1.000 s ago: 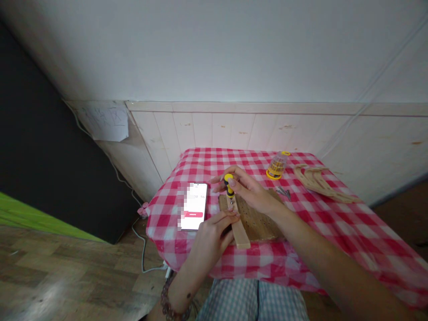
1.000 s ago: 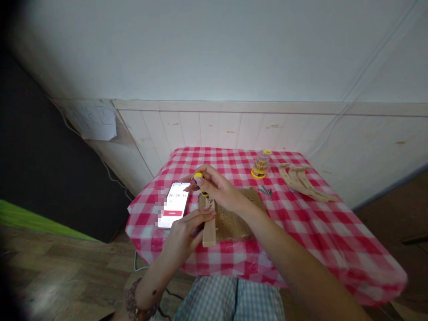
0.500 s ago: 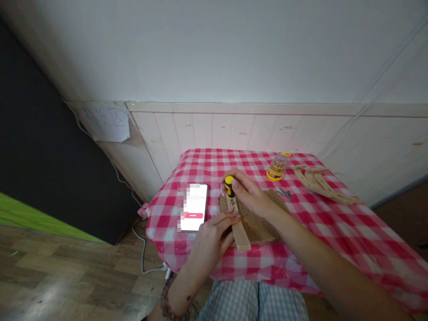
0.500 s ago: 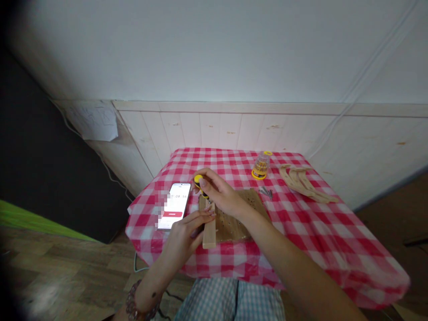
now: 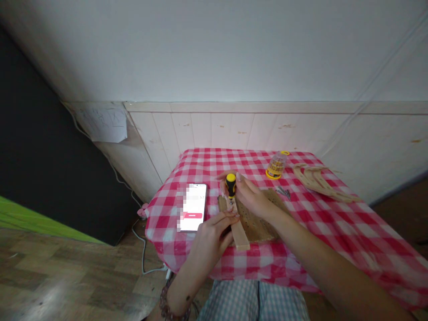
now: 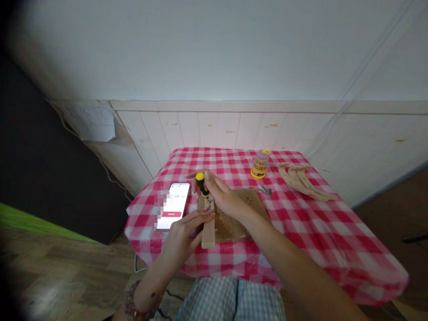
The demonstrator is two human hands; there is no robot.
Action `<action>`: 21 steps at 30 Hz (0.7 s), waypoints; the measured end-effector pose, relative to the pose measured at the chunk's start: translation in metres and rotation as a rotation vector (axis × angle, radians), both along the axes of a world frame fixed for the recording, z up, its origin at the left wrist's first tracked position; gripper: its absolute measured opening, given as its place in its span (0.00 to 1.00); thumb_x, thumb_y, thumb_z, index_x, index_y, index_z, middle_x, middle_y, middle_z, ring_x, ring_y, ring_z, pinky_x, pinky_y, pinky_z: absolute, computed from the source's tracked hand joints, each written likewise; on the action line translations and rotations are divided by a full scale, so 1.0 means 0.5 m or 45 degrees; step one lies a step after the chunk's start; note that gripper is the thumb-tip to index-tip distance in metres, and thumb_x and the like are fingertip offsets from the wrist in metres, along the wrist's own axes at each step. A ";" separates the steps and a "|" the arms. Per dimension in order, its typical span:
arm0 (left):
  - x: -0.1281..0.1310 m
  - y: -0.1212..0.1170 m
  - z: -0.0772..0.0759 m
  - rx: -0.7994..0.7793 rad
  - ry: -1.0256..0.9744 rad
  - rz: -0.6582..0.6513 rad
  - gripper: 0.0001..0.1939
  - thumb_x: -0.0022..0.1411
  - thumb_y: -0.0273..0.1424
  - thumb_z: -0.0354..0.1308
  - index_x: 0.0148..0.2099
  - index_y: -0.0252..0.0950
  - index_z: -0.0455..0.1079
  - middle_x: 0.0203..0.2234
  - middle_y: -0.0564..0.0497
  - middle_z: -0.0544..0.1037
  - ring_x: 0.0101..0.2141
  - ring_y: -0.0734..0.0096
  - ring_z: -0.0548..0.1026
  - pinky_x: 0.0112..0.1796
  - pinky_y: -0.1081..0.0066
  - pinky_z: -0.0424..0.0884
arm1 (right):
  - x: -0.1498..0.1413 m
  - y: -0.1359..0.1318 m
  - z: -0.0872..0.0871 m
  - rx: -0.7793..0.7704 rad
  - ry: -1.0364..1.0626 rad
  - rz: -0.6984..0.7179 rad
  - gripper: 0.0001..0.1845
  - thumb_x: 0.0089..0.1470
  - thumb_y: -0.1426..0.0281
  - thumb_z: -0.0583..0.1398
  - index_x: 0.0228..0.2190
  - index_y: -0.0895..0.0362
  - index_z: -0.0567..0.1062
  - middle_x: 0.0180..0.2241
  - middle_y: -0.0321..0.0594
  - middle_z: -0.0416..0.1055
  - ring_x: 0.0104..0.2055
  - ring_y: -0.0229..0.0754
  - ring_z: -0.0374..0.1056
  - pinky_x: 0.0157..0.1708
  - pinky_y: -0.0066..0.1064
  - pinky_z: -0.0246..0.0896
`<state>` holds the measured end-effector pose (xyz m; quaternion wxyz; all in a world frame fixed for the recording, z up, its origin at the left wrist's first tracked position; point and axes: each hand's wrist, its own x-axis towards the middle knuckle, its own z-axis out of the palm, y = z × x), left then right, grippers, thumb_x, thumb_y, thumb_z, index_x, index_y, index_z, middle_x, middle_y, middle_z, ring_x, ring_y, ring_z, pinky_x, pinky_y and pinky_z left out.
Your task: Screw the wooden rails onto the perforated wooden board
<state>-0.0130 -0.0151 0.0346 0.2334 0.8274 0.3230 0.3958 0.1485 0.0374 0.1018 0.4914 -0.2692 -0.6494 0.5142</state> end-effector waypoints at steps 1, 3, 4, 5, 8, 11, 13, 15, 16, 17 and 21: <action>0.000 0.000 0.000 0.001 -0.001 0.000 0.23 0.62 0.15 0.55 0.55 0.38 0.74 0.52 0.46 0.80 0.53 0.62 0.79 0.55 0.57 0.77 | 0.001 -0.002 0.003 0.007 -0.018 -0.008 0.25 0.65 0.46 0.52 0.45 0.53 0.74 0.37 0.41 0.70 0.41 0.43 0.67 0.36 0.34 0.64; 0.000 0.000 0.001 0.002 0.002 0.006 0.23 0.61 0.14 0.55 0.54 0.38 0.74 0.52 0.46 0.80 0.52 0.61 0.79 0.54 0.57 0.77 | 0.002 -0.006 0.011 0.024 -0.043 -0.004 0.22 0.62 0.47 0.58 0.42 0.52 0.74 0.38 0.40 0.71 0.43 0.43 0.68 0.41 0.35 0.66; 0.000 0.000 0.001 0.003 0.005 0.007 0.23 0.61 0.14 0.56 0.54 0.38 0.74 0.52 0.46 0.80 0.52 0.61 0.79 0.55 0.57 0.77 | 0.001 -0.007 0.015 0.031 -0.041 0.008 0.20 0.61 0.49 0.60 0.40 0.52 0.73 0.39 0.40 0.72 0.44 0.43 0.69 0.44 0.36 0.67; 0.000 0.000 0.002 0.003 0.007 0.008 0.23 0.60 0.14 0.56 0.54 0.38 0.74 0.52 0.46 0.80 0.52 0.61 0.79 0.55 0.57 0.76 | 0.000 -0.007 0.019 0.031 -0.029 0.031 0.19 0.61 0.50 0.61 0.40 0.52 0.72 0.39 0.40 0.73 0.44 0.42 0.70 0.47 0.38 0.66; 0.001 0.000 0.003 -0.002 0.013 0.003 0.23 0.60 0.13 0.56 0.54 0.37 0.74 0.52 0.46 0.80 0.52 0.61 0.79 0.55 0.58 0.76 | -0.004 -0.007 0.028 0.005 0.038 0.125 0.16 0.61 0.52 0.62 0.39 0.51 0.68 0.42 0.40 0.75 0.40 0.40 0.71 0.49 0.40 0.66; 0.001 0.000 0.003 -0.010 0.019 0.001 0.23 0.59 0.13 0.56 0.54 0.37 0.74 0.52 0.46 0.80 0.53 0.61 0.79 0.55 0.58 0.76 | -0.007 -0.004 0.028 0.008 0.045 0.156 0.15 0.63 0.55 0.61 0.38 0.50 0.64 0.41 0.39 0.77 0.35 0.37 0.70 0.40 0.34 0.66; 0.000 0.001 0.002 -0.011 0.023 0.003 0.23 0.60 0.13 0.57 0.54 0.36 0.74 0.52 0.45 0.80 0.53 0.61 0.79 0.55 0.58 0.76 | -0.008 -0.003 0.024 0.046 0.043 0.116 0.15 0.63 0.55 0.61 0.39 0.50 0.63 0.37 0.36 0.77 0.32 0.36 0.67 0.34 0.31 0.63; 0.000 0.002 0.000 -0.010 0.026 0.004 0.23 0.60 0.13 0.57 0.54 0.36 0.75 0.52 0.45 0.80 0.53 0.61 0.79 0.55 0.58 0.76 | -0.008 0.000 0.017 0.076 0.053 0.066 0.15 0.63 0.54 0.60 0.41 0.50 0.65 0.34 0.34 0.75 0.30 0.36 0.63 0.32 0.29 0.60; 0.000 0.002 0.000 -0.009 0.026 0.002 0.23 0.60 0.13 0.57 0.54 0.36 0.74 0.52 0.45 0.80 0.53 0.61 0.79 0.55 0.58 0.76 | -0.008 0.001 0.013 0.081 0.059 0.053 0.16 0.64 0.53 0.59 0.44 0.50 0.66 0.34 0.34 0.74 0.30 0.36 0.62 0.31 0.30 0.59; -0.001 0.002 -0.001 -0.009 0.024 0.001 0.23 0.60 0.13 0.57 0.54 0.36 0.74 0.52 0.46 0.80 0.53 0.61 0.79 0.55 0.58 0.76 | -0.007 0.002 0.009 0.075 0.066 0.057 0.18 0.65 0.51 0.56 0.46 0.50 0.68 0.34 0.35 0.73 0.30 0.37 0.61 0.31 0.30 0.59; -0.002 0.002 -0.004 -0.007 0.011 0.003 0.22 0.60 0.14 0.57 0.54 0.37 0.74 0.52 0.45 0.80 0.53 0.61 0.79 0.56 0.58 0.76 | 0.000 0.005 -0.003 0.016 0.044 0.097 0.27 0.69 0.48 0.46 0.49 0.52 0.73 0.35 0.39 0.70 0.33 0.39 0.62 0.34 0.32 0.61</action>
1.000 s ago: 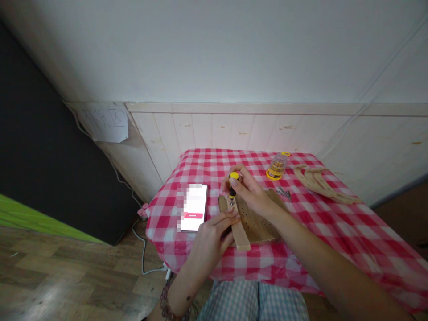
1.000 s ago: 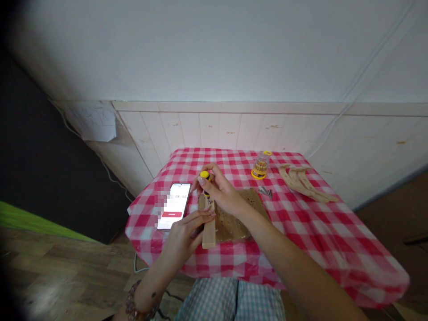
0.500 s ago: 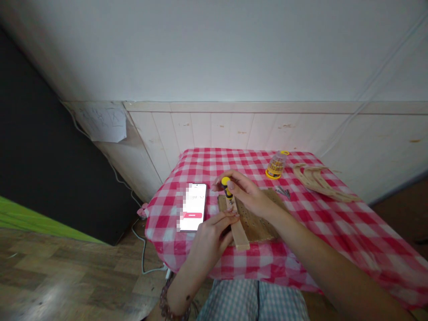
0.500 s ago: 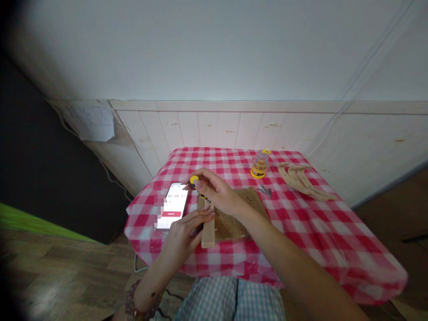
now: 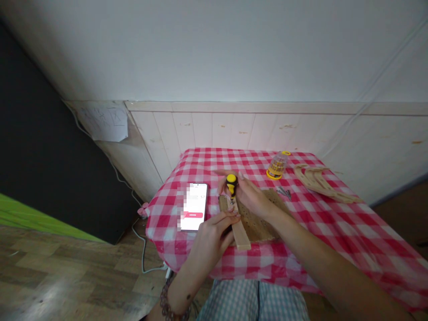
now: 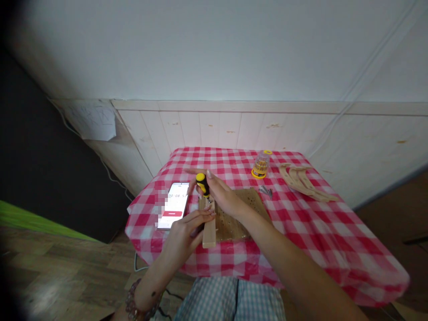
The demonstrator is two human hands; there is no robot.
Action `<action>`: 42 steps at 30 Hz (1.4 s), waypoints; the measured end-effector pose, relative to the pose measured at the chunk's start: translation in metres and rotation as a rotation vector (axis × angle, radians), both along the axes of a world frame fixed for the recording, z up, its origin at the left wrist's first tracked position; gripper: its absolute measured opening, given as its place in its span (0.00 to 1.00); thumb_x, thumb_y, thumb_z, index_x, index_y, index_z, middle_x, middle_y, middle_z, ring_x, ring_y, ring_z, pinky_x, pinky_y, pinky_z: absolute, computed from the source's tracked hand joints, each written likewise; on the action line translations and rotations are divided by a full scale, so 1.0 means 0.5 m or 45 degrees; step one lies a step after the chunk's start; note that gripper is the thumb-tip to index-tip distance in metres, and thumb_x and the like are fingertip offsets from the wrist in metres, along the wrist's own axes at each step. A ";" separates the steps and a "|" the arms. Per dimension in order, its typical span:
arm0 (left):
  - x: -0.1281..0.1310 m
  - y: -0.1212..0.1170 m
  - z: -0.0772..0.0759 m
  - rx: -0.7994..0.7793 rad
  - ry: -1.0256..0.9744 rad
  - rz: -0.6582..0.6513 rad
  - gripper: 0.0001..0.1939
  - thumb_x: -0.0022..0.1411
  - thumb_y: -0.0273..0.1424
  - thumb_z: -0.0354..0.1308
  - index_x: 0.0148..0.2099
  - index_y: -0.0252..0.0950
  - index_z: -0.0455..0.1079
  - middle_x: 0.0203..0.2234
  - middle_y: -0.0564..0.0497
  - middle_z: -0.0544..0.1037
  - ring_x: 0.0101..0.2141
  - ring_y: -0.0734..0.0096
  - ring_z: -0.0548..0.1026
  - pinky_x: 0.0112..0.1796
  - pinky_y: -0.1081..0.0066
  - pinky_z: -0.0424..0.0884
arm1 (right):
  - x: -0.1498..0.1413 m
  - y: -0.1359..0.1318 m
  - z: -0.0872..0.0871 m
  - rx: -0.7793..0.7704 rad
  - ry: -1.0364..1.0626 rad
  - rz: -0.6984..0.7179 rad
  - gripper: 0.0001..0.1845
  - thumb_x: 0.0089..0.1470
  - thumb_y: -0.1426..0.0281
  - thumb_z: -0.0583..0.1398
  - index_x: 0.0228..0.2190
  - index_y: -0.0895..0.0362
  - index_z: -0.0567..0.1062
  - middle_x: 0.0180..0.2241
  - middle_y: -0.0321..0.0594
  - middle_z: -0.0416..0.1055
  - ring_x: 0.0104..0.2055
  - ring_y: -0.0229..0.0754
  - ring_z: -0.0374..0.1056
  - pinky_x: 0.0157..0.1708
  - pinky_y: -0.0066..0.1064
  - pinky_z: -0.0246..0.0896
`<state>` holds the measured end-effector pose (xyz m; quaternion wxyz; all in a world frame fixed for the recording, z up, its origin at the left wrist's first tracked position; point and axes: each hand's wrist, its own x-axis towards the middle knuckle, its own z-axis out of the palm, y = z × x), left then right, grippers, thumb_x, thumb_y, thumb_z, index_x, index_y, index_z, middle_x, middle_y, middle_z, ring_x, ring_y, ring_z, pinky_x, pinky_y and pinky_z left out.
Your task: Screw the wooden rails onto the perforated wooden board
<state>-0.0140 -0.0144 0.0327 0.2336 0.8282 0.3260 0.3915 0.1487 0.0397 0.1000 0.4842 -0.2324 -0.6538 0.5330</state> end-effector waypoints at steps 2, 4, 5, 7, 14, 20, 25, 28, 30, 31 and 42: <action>0.000 0.000 0.000 0.006 -0.001 0.000 0.22 0.60 0.14 0.58 0.54 0.36 0.74 0.52 0.45 0.80 0.53 0.60 0.79 0.55 0.57 0.76 | 0.003 -0.003 0.002 0.012 -0.037 -0.038 0.24 0.67 0.48 0.50 0.45 0.52 0.75 0.37 0.40 0.69 0.39 0.41 0.65 0.37 0.33 0.63; 0.000 0.000 0.000 0.009 -0.002 0.002 0.22 0.61 0.14 0.58 0.54 0.36 0.74 0.52 0.45 0.80 0.53 0.60 0.79 0.55 0.57 0.76 | 0.005 -0.009 0.011 0.035 -0.074 -0.054 0.21 0.65 0.49 0.55 0.42 0.52 0.74 0.39 0.41 0.70 0.44 0.42 0.66 0.41 0.35 0.64; 0.000 0.000 0.001 0.009 -0.003 0.003 0.22 0.61 0.14 0.58 0.54 0.37 0.74 0.52 0.45 0.80 0.53 0.60 0.79 0.55 0.57 0.76 | 0.005 -0.012 0.017 0.042 -0.081 -0.046 0.19 0.64 0.49 0.57 0.41 0.52 0.73 0.39 0.40 0.70 0.45 0.43 0.67 0.44 0.36 0.65; 0.001 0.000 0.002 0.009 -0.003 0.002 0.22 0.61 0.14 0.58 0.54 0.36 0.74 0.52 0.45 0.80 0.53 0.60 0.79 0.55 0.57 0.76 | 0.004 -0.016 0.028 0.041 -0.069 -0.014 0.17 0.63 0.51 0.59 0.41 0.51 0.71 0.39 0.39 0.72 0.44 0.42 0.69 0.49 0.39 0.65; 0.003 0.002 0.002 0.024 0.001 0.006 0.22 0.60 0.13 0.58 0.54 0.35 0.75 0.51 0.44 0.80 0.52 0.60 0.80 0.54 0.58 0.77 | -0.001 -0.012 0.024 0.049 -0.011 0.014 0.15 0.64 0.53 0.59 0.40 0.50 0.65 0.33 0.33 0.71 0.34 0.38 0.67 0.40 0.33 0.65; 0.001 0.000 0.002 0.013 0.014 0.001 0.23 0.59 0.12 0.59 0.54 0.34 0.75 0.51 0.44 0.80 0.52 0.60 0.79 0.55 0.59 0.76 | 0.001 -0.007 0.002 -0.010 -0.010 0.022 0.27 0.69 0.48 0.45 0.48 0.53 0.72 0.34 0.38 0.67 0.36 0.41 0.64 0.41 0.37 0.63; 0.002 -0.001 0.004 -0.002 0.012 0.009 0.23 0.59 0.12 0.59 0.54 0.34 0.75 0.51 0.44 0.80 0.52 0.60 0.79 0.55 0.58 0.76 | 0.006 -0.015 0.014 0.032 -0.082 -0.032 0.23 0.64 0.46 0.55 0.40 0.53 0.73 0.35 0.38 0.67 0.36 0.41 0.64 0.38 0.35 0.63; 0.002 0.000 0.004 -0.005 0.015 0.007 0.23 0.59 0.13 0.59 0.54 0.35 0.75 0.50 0.44 0.81 0.51 0.60 0.80 0.54 0.58 0.77 | 0.004 -0.018 0.026 0.035 -0.051 0.002 0.18 0.60 0.51 0.62 0.38 0.52 0.70 0.35 0.35 0.67 0.37 0.39 0.66 0.41 0.34 0.63; 0.002 0.001 0.005 -0.007 0.016 0.006 0.23 0.58 0.13 0.60 0.53 0.35 0.75 0.50 0.45 0.81 0.52 0.60 0.80 0.54 0.58 0.77 | 0.002 -0.016 0.030 0.030 -0.004 0.032 0.17 0.60 0.52 0.63 0.38 0.51 0.67 0.35 0.34 0.68 0.38 0.38 0.67 0.44 0.35 0.63; 0.002 0.001 0.005 -0.009 0.018 0.007 0.23 0.58 0.13 0.59 0.53 0.35 0.75 0.51 0.45 0.81 0.52 0.59 0.80 0.54 0.58 0.77 | 0.002 -0.015 0.030 0.025 0.007 0.049 0.17 0.61 0.53 0.62 0.39 0.50 0.66 0.34 0.33 0.68 0.37 0.37 0.67 0.43 0.35 0.64; 0.004 0.001 0.008 -0.005 0.038 0.020 0.25 0.56 0.11 0.59 0.53 0.36 0.75 0.49 0.46 0.81 0.51 0.60 0.80 0.53 0.60 0.78 | 0.008 -0.008 0.006 -0.020 -0.073 0.073 0.28 0.68 0.47 0.45 0.48 0.52 0.72 0.31 0.36 0.62 0.33 0.40 0.60 0.33 0.34 0.60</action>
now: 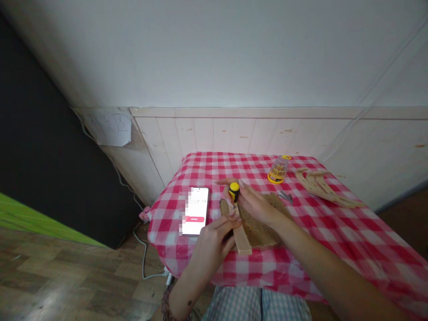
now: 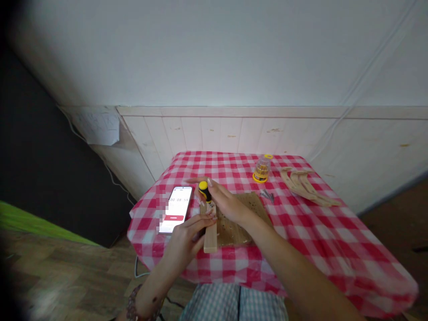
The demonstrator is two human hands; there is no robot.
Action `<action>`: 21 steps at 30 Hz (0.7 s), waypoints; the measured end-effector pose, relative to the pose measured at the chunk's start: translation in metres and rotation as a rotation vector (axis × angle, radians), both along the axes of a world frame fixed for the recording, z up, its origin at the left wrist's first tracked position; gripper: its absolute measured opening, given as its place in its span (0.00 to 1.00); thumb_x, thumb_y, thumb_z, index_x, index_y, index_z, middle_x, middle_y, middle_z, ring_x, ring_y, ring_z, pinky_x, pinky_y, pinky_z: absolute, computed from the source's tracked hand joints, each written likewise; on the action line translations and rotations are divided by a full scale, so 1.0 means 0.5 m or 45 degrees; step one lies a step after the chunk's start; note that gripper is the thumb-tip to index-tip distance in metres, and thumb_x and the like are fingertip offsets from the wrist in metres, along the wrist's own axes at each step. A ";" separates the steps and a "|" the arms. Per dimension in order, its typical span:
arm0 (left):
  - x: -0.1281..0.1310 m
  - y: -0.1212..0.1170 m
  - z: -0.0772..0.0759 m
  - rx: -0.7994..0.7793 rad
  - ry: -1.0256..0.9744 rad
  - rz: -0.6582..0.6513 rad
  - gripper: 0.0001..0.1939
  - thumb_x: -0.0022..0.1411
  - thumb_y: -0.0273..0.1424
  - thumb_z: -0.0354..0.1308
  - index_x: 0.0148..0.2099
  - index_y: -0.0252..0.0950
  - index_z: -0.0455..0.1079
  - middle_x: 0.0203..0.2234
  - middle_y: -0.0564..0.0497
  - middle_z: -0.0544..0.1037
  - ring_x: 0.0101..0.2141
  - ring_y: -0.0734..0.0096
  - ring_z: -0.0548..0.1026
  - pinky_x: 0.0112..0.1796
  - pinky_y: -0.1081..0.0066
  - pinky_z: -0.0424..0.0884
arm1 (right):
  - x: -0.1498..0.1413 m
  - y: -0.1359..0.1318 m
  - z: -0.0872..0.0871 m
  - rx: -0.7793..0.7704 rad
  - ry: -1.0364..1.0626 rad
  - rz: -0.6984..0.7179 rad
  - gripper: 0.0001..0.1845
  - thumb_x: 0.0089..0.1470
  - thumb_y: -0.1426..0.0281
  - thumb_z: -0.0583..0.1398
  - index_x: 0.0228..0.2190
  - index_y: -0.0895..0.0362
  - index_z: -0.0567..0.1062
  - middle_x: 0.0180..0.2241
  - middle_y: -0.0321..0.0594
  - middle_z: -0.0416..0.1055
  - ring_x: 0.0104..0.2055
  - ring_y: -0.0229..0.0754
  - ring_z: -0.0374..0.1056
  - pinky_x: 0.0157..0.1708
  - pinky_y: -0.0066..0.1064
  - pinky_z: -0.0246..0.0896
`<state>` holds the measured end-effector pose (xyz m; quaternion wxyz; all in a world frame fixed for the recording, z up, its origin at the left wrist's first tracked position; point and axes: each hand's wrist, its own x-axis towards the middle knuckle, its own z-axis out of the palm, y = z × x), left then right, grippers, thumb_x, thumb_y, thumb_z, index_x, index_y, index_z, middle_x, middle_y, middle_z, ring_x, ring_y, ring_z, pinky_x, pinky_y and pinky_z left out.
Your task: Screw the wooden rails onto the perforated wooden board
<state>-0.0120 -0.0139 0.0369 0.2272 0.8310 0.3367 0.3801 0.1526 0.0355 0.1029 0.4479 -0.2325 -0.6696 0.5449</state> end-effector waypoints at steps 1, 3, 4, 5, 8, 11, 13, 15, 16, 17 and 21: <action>0.000 0.000 0.000 0.002 -0.001 -0.003 0.25 0.56 0.11 0.59 0.53 0.35 0.75 0.49 0.46 0.81 0.51 0.60 0.80 0.53 0.60 0.78 | 0.000 -0.003 0.003 0.013 -0.008 -0.014 0.26 0.68 0.47 0.47 0.46 0.52 0.73 0.32 0.37 0.62 0.34 0.40 0.61 0.34 0.34 0.60; 0.000 0.000 0.001 0.005 -0.006 -0.009 0.25 0.56 0.10 0.59 0.53 0.35 0.75 0.48 0.46 0.82 0.50 0.60 0.80 0.52 0.60 0.78 | 0.001 -0.008 0.010 0.049 -0.020 -0.039 0.23 0.65 0.47 0.52 0.43 0.52 0.72 0.34 0.37 0.64 0.35 0.40 0.61 0.35 0.33 0.61; 0.000 0.000 0.001 0.005 -0.009 -0.008 0.25 0.56 0.10 0.59 0.53 0.35 0.75 0.48 0.46 0.82 0.50 0.60 0.80 0.53 0.60 0.78 | 0.001 -0.010 0.014 0.059 -0.028 -0.048 0.22 0.64 0.47 0.55 0.41 0.52 0.72 0.34 0.36 0.64 0.35 0.39 0.61 0.35 0.33 0.61; 0.000 0.000 0.000 0.002 -0.010 -0.005 0.24 0.56 0.11 0.59 0.52 0.35 0.75 0.48 0.46 0.82 0.50 0.60 0.81 0.53 0.60 0.78 | 0.001 -0.010 0.016 0.063 -0.034 -0.056 0.21 0.62 0.47 0.58 0.40 0.52 0.71 0.34 0.35 0.64 0.35 0.38 0.61 0.35 0.32 0.61; 0.000 -0.001 -0.001 -0.004 -0.005 0.008 0.24 0.57 0.11 0.58 0.53 0.36 0.75 0.49 0.46 0.81 0.51 0.60 0.80 0.53 0.59 0.78 | 0.000 -0.006 0.018 0.030 0.015 -0.019 0.20 0.59 0.50 0.62 0.39 0.52 0.67 0.35 0.34 0.66 0.35 0.37 0.64 0.35 0.30 0.62; 0.000 0.000 -0.004 -0.004 -0.013 -0.002 0.24 0.58 0.12 0.57 0.53 0.38 0.75 0.50 0.47 0.81 0.52 0.60 0.80 0.53 0.59 0.77 | -0.005 0.001 0.012 -0.036 0.063 0.045 0.20 0.60 0.52 0.63 0.39 0.50 0.61 0.34 0.32 0.69 0.32 0.36 0.66 0.31 0.29 0.62; 0.000 0.001 -0.006 -0.001 -0.024 -0.008 0.24 0.59 0.13 0.57 0.53 0.38 0.75 0.50 0.47 0.81 0.52 0.61 0.80 0.54 0.59 0.77 | -0.010 0.005 0.008 -0.030 0.052 0.027 0.20 0.60 0.52 0.63 0.41 0.49 0.59 0.29 0.29 0.67 0.28 0.36 0.62 0.28 0.28 0.58; 0.000 0.001 -0.007 -0.002 -0.025 -0.009 0.24 0.59 0.13 0.57 0.53 0.38 0.75 0.51 0.47 0.81 0.52 0.61 0.80 0.54 0.59 0.77 | -0.014 0.007 0.006 0.011 0.059 0.018 0.21 0.61 0.48 0.59 0.42 0.49 0.62 0.27 0.28 0.64 0.27 0.36 0.59 0.28 0.29 0.56; -0.001 0.001 -0.006 -0.005 -0.023 -0.006 0.24 0.59 0.13 0.57 0.53 0.38 0.75 0.51 0.47 0.81 0.52 0.61 0.80 0.54 0.59 0.77 | -0.016 0.007 0.005 0.023 0.068 0.024 0.22 0.62 0.45 0.56 0.42 0.50 0.64 0.27 0.30 0.63 0.27 0.37 0.58 0.29 0.31 0.56; -0.001 0.001 -0.006 -0.007 -0.018 -0.002 0.24 0.58 0.13 0.58 0.53 0.38 0.75 0.50 0.47 0.81 0.51 0.61 0.80 0.53 0.59 0.78 | -0.017 0.007 0.005 0.023 0.069 0.028 0.24 0.64 0.43 0.51 0.42 0.51 0.66 0.28 0.31 0.62 0.28 0.38 0.58 0.29 0.32 0.57; -0.001 0.001 -0.003 -0.003 -0.001 0.004 0.24 0.57 0.12 0.59 0.52 0.37 0.75 0.49 0.47 0.81 0.50 0.61 0.80 0.52 0.61 0.78 | -0.014 -0.002 0.007 -0.002 -0.016 -0.028 0.28 0.67 0.45 0.45 0.42 0.53 0.71 0.30 0.35 0.62 0.30 0.40 0.59 0.31 0.34 0.60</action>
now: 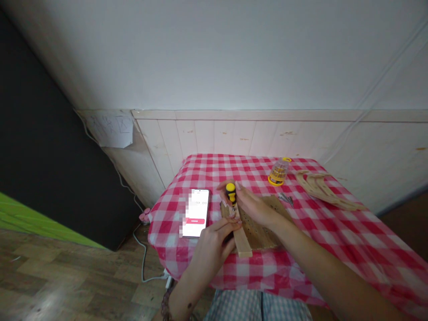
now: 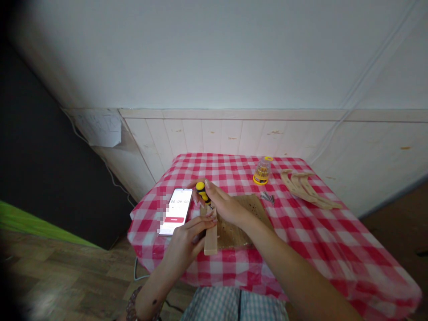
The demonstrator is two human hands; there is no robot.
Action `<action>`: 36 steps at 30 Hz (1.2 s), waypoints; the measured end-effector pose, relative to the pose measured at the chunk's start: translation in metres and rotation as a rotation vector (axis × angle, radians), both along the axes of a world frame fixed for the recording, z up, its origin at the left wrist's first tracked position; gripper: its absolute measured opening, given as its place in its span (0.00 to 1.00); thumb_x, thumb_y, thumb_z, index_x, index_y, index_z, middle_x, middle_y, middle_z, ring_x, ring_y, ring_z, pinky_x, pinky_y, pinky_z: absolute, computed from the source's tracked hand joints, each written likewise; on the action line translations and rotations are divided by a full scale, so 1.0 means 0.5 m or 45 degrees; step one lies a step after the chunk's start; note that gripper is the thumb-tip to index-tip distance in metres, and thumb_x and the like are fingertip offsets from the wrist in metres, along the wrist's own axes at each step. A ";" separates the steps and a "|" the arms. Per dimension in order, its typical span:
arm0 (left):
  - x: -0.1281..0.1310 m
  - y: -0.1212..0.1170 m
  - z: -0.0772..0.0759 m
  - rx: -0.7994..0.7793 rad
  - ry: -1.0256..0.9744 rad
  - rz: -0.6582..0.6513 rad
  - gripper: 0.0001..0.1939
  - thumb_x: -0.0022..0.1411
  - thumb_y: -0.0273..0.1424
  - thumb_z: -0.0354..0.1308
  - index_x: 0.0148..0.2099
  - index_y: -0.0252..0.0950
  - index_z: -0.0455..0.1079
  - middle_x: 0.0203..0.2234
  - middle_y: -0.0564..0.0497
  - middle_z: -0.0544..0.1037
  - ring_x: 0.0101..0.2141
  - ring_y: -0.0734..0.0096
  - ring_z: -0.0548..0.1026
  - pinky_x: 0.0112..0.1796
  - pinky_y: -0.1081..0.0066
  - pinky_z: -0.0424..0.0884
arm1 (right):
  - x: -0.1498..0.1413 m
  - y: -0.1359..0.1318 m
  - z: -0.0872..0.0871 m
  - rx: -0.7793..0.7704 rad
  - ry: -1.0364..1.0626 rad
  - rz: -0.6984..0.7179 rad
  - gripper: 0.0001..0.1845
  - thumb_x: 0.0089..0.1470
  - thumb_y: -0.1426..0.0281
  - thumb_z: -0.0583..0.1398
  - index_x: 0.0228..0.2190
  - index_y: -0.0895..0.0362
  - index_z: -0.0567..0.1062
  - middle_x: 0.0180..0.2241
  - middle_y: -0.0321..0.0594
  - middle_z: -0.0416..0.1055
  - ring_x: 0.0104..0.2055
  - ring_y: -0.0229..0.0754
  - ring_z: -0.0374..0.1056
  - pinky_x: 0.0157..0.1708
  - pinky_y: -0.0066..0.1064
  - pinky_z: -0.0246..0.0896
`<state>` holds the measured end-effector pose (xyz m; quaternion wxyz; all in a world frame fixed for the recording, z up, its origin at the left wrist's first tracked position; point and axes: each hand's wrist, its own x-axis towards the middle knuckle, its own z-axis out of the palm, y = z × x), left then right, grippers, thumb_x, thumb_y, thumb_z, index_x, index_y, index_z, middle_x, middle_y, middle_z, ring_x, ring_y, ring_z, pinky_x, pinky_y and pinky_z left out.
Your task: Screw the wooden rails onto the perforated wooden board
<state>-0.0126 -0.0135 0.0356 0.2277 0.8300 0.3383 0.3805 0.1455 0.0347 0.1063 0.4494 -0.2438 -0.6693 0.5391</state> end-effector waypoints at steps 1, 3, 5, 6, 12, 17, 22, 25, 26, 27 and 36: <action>0.000 0.000 0.001 0.003 0.001 0.001 0.24 0.57 0.11 0.59 0.52 0.36 0.75 0.48 0.46 0.81 0.50 0.61 0.80 0.52 0.61 0.78 | 0.002 -0.003 0.001 0.015 -0.029 -0.019 0.26 0.67 0.46 0.48 0.43 0.52 0.71 0.32 0.36 0.62 0.32 0.40 0.60 0.32 0.33 0.61; 0.001 0.000 0.003 0.005 0.002 -0.003 0.24 0.57 0.11 0.58 0.52 0.36 0.75 0.48 0.46 0.81 0.50 0.61 0.80 0.52 0.61 0.78 | 0.006 -0.006 0.004 0.063 -0.057 -0.040 0.21 0.65 0.48 0.54 0.43 0.52 0.71 0.35 0.36 0.65 0.35 0.39 0.63 0.37 0.33 0.62; 0.002 0.000 0.003 0.007 -0.002 -0.018 0.24 0.58 0.11 0.58 0.53 0.36 0.75 0.49 0.47 0.81 0.51 0.61 0.80 0.53 0.60 0.78 | 0.009 -0.008 0.008 0.081 -0.036 -0.015 0.19 0.63 0.49 0.58 0.42 0.52 0.70 0.38 0.37 0.68 0.39 0.39 0.66 0.43 0.34 0.63; 0.002 0.001 0.003 0.009 -0.006 -0.025 0.24 0.58 0.12 0.58 0.53 0.37 0.75 0.49 0.47 0.81 0.51 0.61 0.80 0.53 0.60 0.77 | 0.010 -0.007 0.009 0.068 -0.009 0.015 0.18 0.63 0.50 0.58 0.42 0.52 0.68 0.39 0.37 0.69 0.40 0.39 0.67 0.44 0.35 0.64; 0.000 0.002 0.000 0.015 -0.008 -0.020 0.24 0.58 0.12 0.57 0.53 0.37 0.74 0.49 0.46 0.81 0.50 0.61 0.81 0.52 0.60 0.78 | 0.005 0.002 0.001 0.020 0.041 -0.012 0.19 0.62 0.51 0.60 0.43 0.49 0.61 0.31 0.32 0.69 0.33 0.38 0.65 0.34 0.31 0.62; -0.001 0.000 0.002 -0.004 0.012 -0.019 0.23 0.59 0.13 0.57 0.53 0.38 0.75 0.50 0.47 0.81 0.52 0.61 0.80 0.54 0.59 0.77 | -0.001 0.001 -0.011 0.013 0.047 -0.041 0.27 0.66 0.44 0.46 0.46 0.52 0.70 0.33 0.36 0.66 0.35 0.41 0.63 0.36 0.34 0.62; -0.001 -0.001 0.001 -0.006 0.013 -0.011 0.22 0.60 0.14 0.58 0.53 0.38 0.75 0.50 0.46 0.81 0.51 0.60 0.80 0.53 0.59 0.78 | 0.003 -0.004 -0.006 0.039 -0.010 -0.073 0.21 0.65 0.47 0.52 0.42 0.51 0.70 0.34 0.35 0.64 0.33 0.39 0.61 0.33 0.32 0.60; -0.001 -0.001 -0.001 0.004 0.011 -0.006 0.23 0.59 0.14 0.57 0.53 0.38 0.75 0.49 0.47 0.81 0.51 0.60 0.80 0.53 0.59 0.78 | 0.007 -0.003 0.000 0.073 -0.033 -0.119 0.20 0.60 0.49 0.62 0.40 0.50 0.66 0.33 0.31 0.60 0.32 0.36 0.60 0.32 0.29 0.60; -0.001 -0.001 -0.001 0.008 0.009 -0.005 0.23 0.59 0.13 0.57 0.53 0.38 0.75 0.49 0.47 0.81 0.51 0.60 0.80 0.53 0.59 0.78 | 0.007 -0.002 0.001 0.065 -0.019 -0.114 0.20 0.59 0.50 0.63 0.40 0.50 0.64 0.33 0.31 0.60 0.32 0.36 0.61 0.32 0.29 0.60; -0.001 -0.001 -0.001 0.011 0.006 -0.005 0.23 0.59 0.13 0.58 0.53 0.38 0.75 0.49 0.47 0.81 0.52 0.60 0.80 0.53 0.59 0.78 | 0.008 -0.001 0.001 0.052 0.004 -0.100 0.20 0.60 0.51 0.63 0.40 0.49 0.62 0.33 0.30 0.61 0.33 0.36 0.63 0.32 0.29 0.61; -0.001 -0.001 0.001 -0.017 -0.004 -0.011 0.23 0.59 0.14 0.57 0.53 0.39 0.75 0.50 0.48 0.81 0.50 0.61 0.80 0.52 0.59 0.78 | 0.001 -0.005 -0.013 0.024 0.061 0.028 0.29 0.65 0.42 0.45 0.43 0.51 0.68 0.29 0.33 0.61 0.28 0.39 0.58 0.27 0.32 0.58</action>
